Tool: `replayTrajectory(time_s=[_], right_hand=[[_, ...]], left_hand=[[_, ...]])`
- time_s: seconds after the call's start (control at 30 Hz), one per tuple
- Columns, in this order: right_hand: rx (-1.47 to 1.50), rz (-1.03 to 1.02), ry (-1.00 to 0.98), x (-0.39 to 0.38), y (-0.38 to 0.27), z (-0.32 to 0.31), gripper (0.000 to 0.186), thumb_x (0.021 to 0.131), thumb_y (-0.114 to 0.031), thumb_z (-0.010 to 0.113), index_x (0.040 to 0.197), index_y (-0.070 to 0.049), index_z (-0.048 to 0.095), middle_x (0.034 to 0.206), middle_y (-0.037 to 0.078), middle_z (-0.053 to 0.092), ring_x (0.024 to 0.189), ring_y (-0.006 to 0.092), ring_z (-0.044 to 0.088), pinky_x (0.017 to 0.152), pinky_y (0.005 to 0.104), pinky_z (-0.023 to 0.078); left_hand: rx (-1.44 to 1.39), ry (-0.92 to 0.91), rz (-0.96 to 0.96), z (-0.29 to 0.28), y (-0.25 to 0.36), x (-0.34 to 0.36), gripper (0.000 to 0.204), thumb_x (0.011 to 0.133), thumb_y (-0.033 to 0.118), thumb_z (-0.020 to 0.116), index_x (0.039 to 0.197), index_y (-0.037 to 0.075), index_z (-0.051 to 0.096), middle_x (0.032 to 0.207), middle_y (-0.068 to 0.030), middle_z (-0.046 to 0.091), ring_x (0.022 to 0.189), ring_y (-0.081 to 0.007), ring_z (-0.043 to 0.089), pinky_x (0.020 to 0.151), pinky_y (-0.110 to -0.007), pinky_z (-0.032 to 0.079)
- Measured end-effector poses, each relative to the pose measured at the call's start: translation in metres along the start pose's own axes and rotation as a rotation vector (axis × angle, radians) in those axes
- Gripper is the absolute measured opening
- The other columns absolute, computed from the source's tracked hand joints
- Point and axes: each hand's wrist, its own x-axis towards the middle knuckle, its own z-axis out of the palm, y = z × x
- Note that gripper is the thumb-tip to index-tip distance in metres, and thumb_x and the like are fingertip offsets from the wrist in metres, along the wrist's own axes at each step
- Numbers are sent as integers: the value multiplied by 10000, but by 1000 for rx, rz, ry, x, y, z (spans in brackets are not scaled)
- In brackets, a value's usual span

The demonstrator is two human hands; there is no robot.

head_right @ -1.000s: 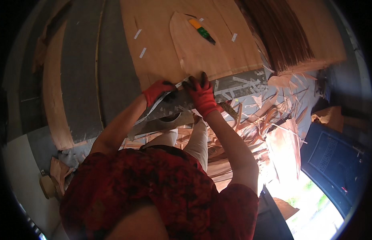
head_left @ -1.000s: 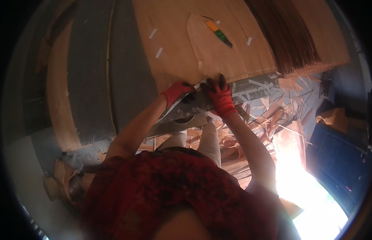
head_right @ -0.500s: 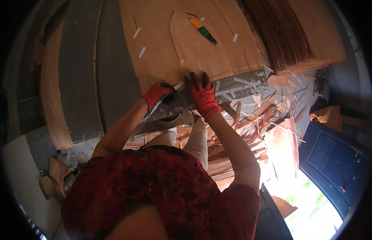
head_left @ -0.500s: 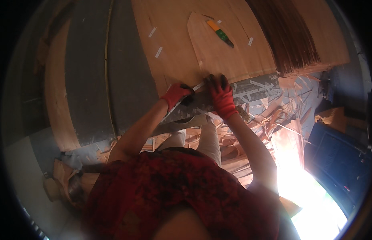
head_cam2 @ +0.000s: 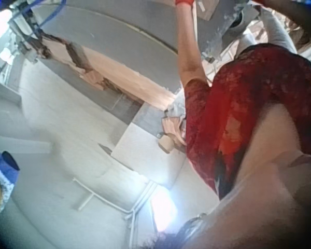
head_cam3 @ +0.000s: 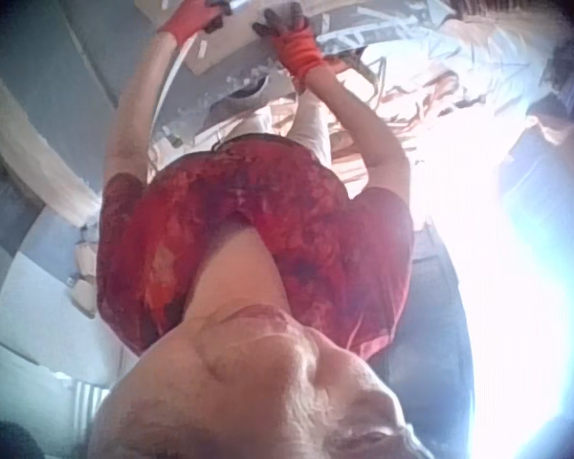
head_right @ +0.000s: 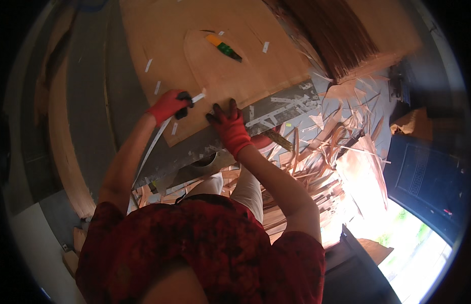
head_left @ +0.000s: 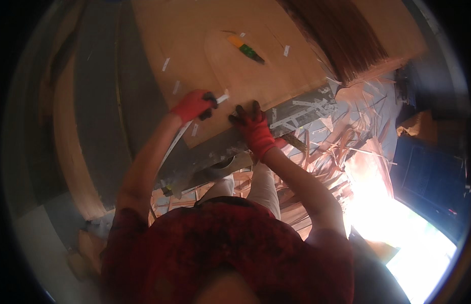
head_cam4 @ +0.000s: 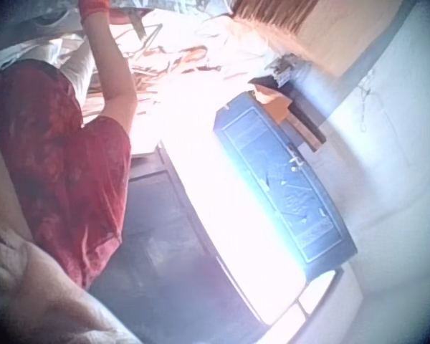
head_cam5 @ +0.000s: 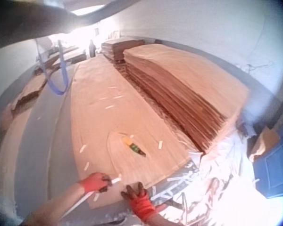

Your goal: The person trims wood veneer sheets with a utility knife, applies adhesive tape to the edges, and measures the dimensions with a tape measure.

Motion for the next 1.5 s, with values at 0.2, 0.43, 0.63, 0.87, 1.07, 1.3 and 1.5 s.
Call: replayTrajectory(time_s=[0.2, 0.43, 0.63, 0.87, 1.07, 1.3, 1.5], right_hand=[[295, 206, -154, -2, -10, -2, 441, 890, -214, 519, 1318, -261, 615, 1431, 75, 503, 1368, 518, 336, 1063, 609, 345], [343, 67, -181, -6, 8, -78, 430, 790, -137, 614, 1215, -191, 648, 1319, 90, 575, 1314, 416, 461, 1030, 495, 434], [181, 422, 49, -12, 104, -110, 421, 852, -98, 585, 1269, -141, 617, 1309, 66, 599, 1244, 298, 522, 963, 450, 422], [25, 288, -56, 3, 128, -73, 524, 858, -299, 657, 1356, -173, 558, 1384, 47, 536, 1306, 303, 466, 959, 498, 408], [-65, 283, -256, 11, 124, -76, 600, 846, -332, 665, 1402, -180, 497, 1438, 49, 474, 1349, 307, 420, 974, 510, 398], [203, 248, -306, 65, 146, -108, 544, 837, -252, 678, 1353, -139, 546, 1363, 83, 553, 1241, 313, 501, 960, 468, 432], [341, 114, -5, 163, 170, -82, 435, 905, -82, 588, 1339, -110, 562, 1323, 97, 584, 1184, 315, 523, 969, 449, 434]], left_hand=[[-166, -190, 71, 114, 65, 108, 139, 822, 102, 691, 927, 12, 700, 805, -111, 715, 650, -187, 678, 597, -329, 527], [-174, -131, -100, 132, 77, 139, 210, 873, 160, 707, 898, -44, 666, 743, -145, 698, 531, -228, 671, 390, -348, 488], [-152, -18, 19, 145, 78, 138, 221, 866, 196, 704, 874, -23, 682, 699, -124, 686, 548, -210, 666, 457, -341, 508], [-116, -233, 8, 119, 81, 130, 192, 888, 185, 669, 951, 9, 712, 819, -81, 703, 662, -154, 656, 570, -313, 522], [279, -62, -84, 58, 78, 108, 166, 907, 175, 618, 959, 27, 676, 801, -70, 675, 662, -149, 640, 540, -301, 513], [-287, 245, 30, -55, 78, 115, 216, 929, 227, 621, 1003, 28, 665, 843, -53, 670, 678, -142, 631, 568, -296, 538], [-350, 287, 50, -91, 96, 177, 260, 907, 253, 642, 1025, 22, 669, 907, -66, 680, 714, -140, 627, 576, -318, 549]])
